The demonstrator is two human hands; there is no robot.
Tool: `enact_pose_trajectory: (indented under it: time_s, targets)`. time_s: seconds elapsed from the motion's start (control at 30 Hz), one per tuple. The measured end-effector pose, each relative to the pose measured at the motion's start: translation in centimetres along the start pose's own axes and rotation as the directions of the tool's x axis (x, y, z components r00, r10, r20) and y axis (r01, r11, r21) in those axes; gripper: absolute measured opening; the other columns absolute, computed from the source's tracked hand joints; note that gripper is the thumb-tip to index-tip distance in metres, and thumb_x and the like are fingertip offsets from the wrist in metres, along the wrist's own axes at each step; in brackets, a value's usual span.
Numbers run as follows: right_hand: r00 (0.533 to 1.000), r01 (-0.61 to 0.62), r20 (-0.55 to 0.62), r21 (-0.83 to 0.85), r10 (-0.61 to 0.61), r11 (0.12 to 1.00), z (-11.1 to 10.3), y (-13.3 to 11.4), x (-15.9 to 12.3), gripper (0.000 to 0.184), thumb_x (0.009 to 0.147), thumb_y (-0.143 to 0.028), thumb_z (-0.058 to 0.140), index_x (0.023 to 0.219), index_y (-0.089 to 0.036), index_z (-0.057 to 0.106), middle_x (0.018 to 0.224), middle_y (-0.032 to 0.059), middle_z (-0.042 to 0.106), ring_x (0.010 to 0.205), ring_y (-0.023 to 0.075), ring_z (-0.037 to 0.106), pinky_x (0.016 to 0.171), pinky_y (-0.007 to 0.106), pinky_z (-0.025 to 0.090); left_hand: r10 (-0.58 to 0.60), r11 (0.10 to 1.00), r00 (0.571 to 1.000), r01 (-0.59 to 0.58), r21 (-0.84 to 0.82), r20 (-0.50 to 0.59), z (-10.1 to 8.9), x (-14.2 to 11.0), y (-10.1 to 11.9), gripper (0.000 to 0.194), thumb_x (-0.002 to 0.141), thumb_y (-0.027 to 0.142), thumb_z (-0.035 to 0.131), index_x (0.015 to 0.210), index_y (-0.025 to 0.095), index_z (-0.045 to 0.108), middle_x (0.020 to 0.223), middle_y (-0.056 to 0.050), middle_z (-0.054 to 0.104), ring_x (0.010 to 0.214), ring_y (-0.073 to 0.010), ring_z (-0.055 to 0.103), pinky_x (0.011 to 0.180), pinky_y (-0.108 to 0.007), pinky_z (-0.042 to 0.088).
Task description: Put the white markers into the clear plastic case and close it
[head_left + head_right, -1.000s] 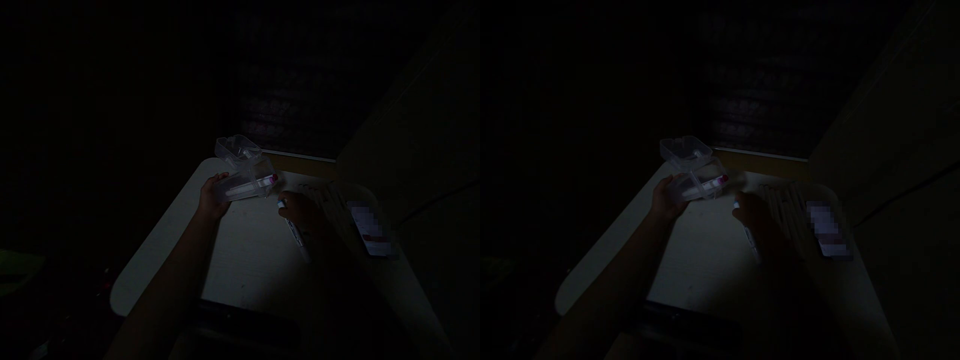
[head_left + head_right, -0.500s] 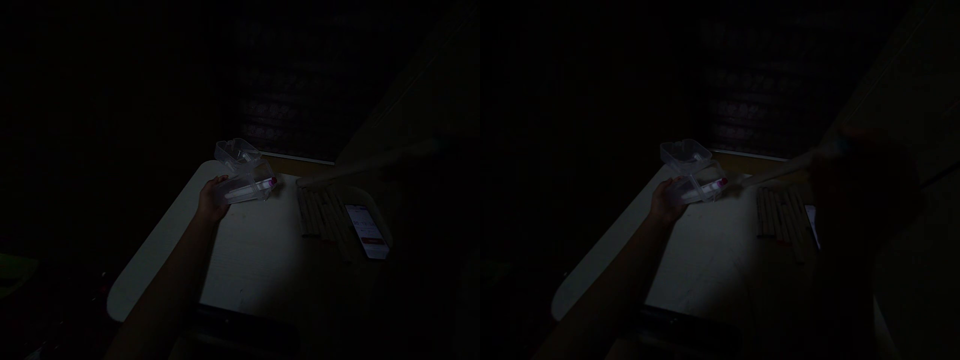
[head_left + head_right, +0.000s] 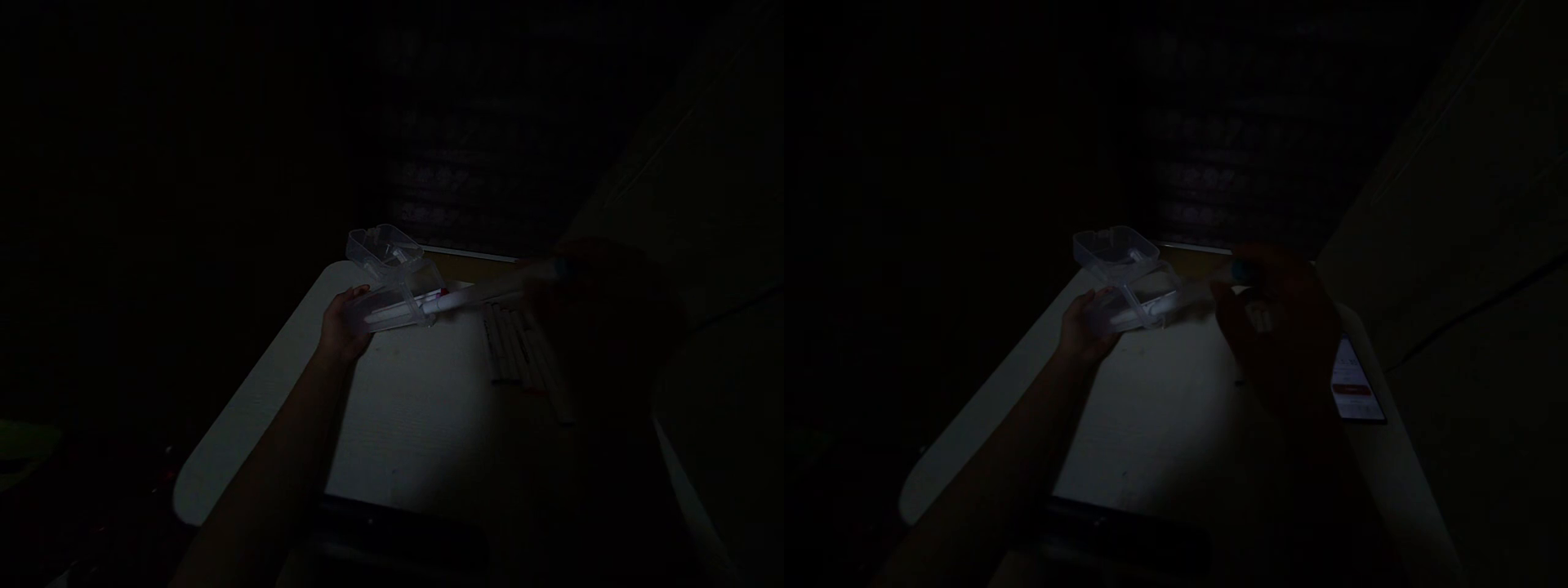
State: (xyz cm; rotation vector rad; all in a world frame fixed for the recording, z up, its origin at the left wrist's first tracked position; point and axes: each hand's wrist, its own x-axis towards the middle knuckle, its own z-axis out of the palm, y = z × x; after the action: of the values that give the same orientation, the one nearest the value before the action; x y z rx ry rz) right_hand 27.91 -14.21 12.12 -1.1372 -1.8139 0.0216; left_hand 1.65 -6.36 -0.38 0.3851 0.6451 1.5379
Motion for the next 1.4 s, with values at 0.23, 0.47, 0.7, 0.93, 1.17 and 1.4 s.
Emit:
enact_pose_trajectory:
  time_s: [0.23, 0.47, 0.7, 0.93, 1.17, 1.4]
  targets:
    - [0.997, -0.031, -0.071, -0.102, 0.024, 0.994, 1.6, -0.7, 0.1, 0.023, 0.078, -0.028, 0.064, 0.100, -0.020, 0.063, 0.091, 0.0023, 0.068, 0.074, 0.0117, 0.064, 0.065, 0.023, 0.054, -0.005, 1.000, 0.999, 0.005, -0.012, -0.036, 0.3, -0.1, 0.1, 0.016, 0.078, 0.026, 0.055, 0.077, 0.012, 0.064, 0.072, -0.006, 0.067, 0.067, -0.0164, 0.063, 0.063, -0.027, 0.051]
    - [0.993, -0.078, 0.085, -0.052, 0.082, 0.996, 1.7, -0.1, 0.1, 0.023, 0.076, -0.025, 0.064, 0.098, -0.021, 0.064, 0.082, -0.0007, 0.068, 0.068, 0.0109, 0.064, 0.063, 0.022, 0.053, 0.006, 1.000, 1.000, -0.006, 0.000, -0.005, -0.1, 0.1, 0.0, 0.017, 0.076, 0.029, 0.057, 0.077, 0.014, 0.064, 0.074, -0.006, 0.067, 0.068, -0.0171, 0.063, 0.064, -0.027, 0.050]
    - [0.985, -0.077, 0.153, -0.032, 0.081, 0.997, 2.0, -0.7, 0.2, 0.017, 0.076, -0.022, 0.061, 0.092, -0.021, 0.066, 0.079, -0.0008, 0.068, 0.067, 0.0107, 0.063, 0.062, 0.021, 0.050, 0.004, 1.000, 1.000, -0.004, 0.012, -0.018, 0.0, 0.1, -0.1, 0.018, 0.077, 0.029, 0.055, 0.078, 0.014, 0.064, 0.073, -0.006, 0.067, 0.067, -0.0174, 0.063, 0.062, -0.028, 0.050]
    - [0.954, -0.161, 0.245, -0.074, 0.175, 0.984, 2.1, 0.8, 0.4, 0.020, 0.079, -0.026, 0.055, 0.095, -0.022, 0.066, 0.085, 0.0009, 0.069, 0.073, 0.0131, 0.065, 0.063, 0.023, 0.050, 0.006, 1.000, 1.000, -0.007, -0.002, -0.017, 0.0, 0.1, -0.1, 0.018, 0.078, 0.029, 0.055, 0.077, 0.013, 0.064, 0.073, -0.006, 0.067, 0.067, -0.0171, 0.064, 0.064, -0.027, 0.051]
    - [0.651, -0.156, 0.578, -0.532, 0.491, 0.832, 4.3, 6.2, 0.1, 0.038, 0.086, -0.039, 0.048, 0.116, -0.018, 0.056, 0.108, 0.0096, 0.066, 0.098, 0.0235, 0.063, 0.080, 0.033, 0.048, -0.001, 1.000, 1.000, 0.001, -0.012, -0.013, 0.1, 0.0, 0.0, 0.018, 0.079, 0.028, 0.054, 0.077, 0.013, 0.064, 0.073, -0.006, 0.067, 0.067, -0.0172, 0.064, 0.063, -0.028, 0.051]
    - [0.583, -0.045, 0.628, -0.609, 0.515, 0.792, 6.5, 8.4, -0.8, 0.031, 0.083, -0.030, 0.053, 0.108, -0.013, 0.058, 0.118, 0.0148, 0.060, 0.109, 0.0255, 0.056, 0.086, 0.033, 0.043, 0.018, 1.000, 1.000, -0.018, -0.017, -0.019, -0.1, 0.1, -0.2, 0.017, 0.078, 0.027, 0.054, 0.077, 0.013, 0.064, 0.073, -0.005, 0.067, 0.067, -0.0166, 0.064, 0.063, -0.026, 0.051]
